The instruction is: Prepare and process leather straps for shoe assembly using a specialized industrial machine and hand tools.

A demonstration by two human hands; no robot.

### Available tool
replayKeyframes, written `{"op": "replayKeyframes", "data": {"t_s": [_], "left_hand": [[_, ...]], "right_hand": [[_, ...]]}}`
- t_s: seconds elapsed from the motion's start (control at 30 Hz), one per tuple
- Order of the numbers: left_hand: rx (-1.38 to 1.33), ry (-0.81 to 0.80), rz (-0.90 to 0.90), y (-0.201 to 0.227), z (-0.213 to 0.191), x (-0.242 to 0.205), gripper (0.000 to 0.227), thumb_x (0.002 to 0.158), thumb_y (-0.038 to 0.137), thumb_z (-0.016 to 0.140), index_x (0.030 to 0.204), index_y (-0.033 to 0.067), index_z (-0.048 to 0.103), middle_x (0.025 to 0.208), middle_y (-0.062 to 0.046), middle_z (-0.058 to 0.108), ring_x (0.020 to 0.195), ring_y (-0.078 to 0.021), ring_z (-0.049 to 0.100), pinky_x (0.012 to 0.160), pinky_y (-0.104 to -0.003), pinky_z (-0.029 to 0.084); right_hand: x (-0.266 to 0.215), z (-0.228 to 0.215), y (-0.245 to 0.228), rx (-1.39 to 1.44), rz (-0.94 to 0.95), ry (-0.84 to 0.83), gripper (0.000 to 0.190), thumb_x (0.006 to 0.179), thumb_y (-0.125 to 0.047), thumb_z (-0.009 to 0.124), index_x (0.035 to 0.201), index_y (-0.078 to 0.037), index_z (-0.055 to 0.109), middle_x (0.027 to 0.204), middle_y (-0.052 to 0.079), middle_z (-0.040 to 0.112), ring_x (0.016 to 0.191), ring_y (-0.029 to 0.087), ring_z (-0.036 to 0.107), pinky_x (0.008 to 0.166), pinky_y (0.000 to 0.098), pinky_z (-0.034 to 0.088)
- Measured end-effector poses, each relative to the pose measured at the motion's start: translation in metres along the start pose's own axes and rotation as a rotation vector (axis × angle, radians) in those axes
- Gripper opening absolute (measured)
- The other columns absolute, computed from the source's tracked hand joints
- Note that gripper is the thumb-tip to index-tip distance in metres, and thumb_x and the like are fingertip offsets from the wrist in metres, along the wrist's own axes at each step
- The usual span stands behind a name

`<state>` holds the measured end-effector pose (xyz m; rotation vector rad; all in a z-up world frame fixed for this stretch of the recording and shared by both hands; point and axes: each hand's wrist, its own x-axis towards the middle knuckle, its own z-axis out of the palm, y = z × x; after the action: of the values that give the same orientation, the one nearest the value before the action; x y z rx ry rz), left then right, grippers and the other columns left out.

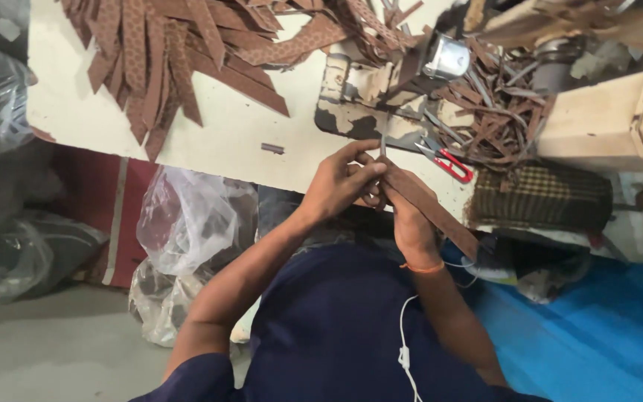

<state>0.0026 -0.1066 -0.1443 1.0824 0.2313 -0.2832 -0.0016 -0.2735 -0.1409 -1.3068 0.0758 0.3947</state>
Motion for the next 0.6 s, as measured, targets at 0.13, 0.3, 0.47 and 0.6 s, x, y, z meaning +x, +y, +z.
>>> {"op": "replayKeyframes", "data": {"t_s": [0.13,0.3,0.47,0.6], "left_hand": [[0.027,0.007,-0.092,-0.003,0.002,0.007,0.03,0.097,0.016,0.069,0.119,-0.0045,0.069,0.081,-0.006,0.067,0.068,-0.0104,0.065,0.058,-0.027,0.062],[0.2,0.111,0.035,0.002,0.001,0.019,0.026,0.097,0.017,0.071,0.113,-0.0027,0.074,0.092,-0.004,0.076,0.077,-0.0058,0.07,0.06,-0.022,0.059],[0.196,0.117,0.017,0.003,0.006,0.015,0.03,0.096,0.016,0.072,0.119,-0.0026,0.074,0.094,-0.006,0.079,0.076,-0.0066,0.072,0.059,-0.023,0.058],[0.289,-0.013,-0.032,-0.01,0.012,0.001,0.033,0.097,0.018,0.069,0.121,-0.0026,0.075,0.095,-0.005,0.079,0.068,-0.0068,0.065,0.058,-0.023,0.055]], "right_hand": [[-0.004,-0.002,-0.004,-0.089,-0.057,0.024,0.02,0.105,-0.008,0.063,0.119,0.005,0.067,0.099,0.006,0.068,0.087,0.011,0.062,0.076,0.0256,0.05],[-0.018,-0.026,0.021,-0.041,0.053,0.021,0.02,0.1,-0.002,0.067,0.118,0.005,0.063,0.093,0.01,0.07,0.081,0.018,0.07,0.072,0.0283,0.054],[-0.037,-0.027,-0.029,-0.226,0.007,-0.098,0.019,0.1,-0.006,0.066,0.116,0.005,0.069,0.101,0.008,0.074,0.089,0.017,0.073,0.082,0.0275,0.058],[-0.018,-0.027,-0.069,-0.715,-0.182,-0.056,0.015,0.093,-0.007,0.075,0.105,0.001,0.078,0.098,0.008,0.077,0.09,0.017,0.072,0.084,0.0279,0.054]]}}
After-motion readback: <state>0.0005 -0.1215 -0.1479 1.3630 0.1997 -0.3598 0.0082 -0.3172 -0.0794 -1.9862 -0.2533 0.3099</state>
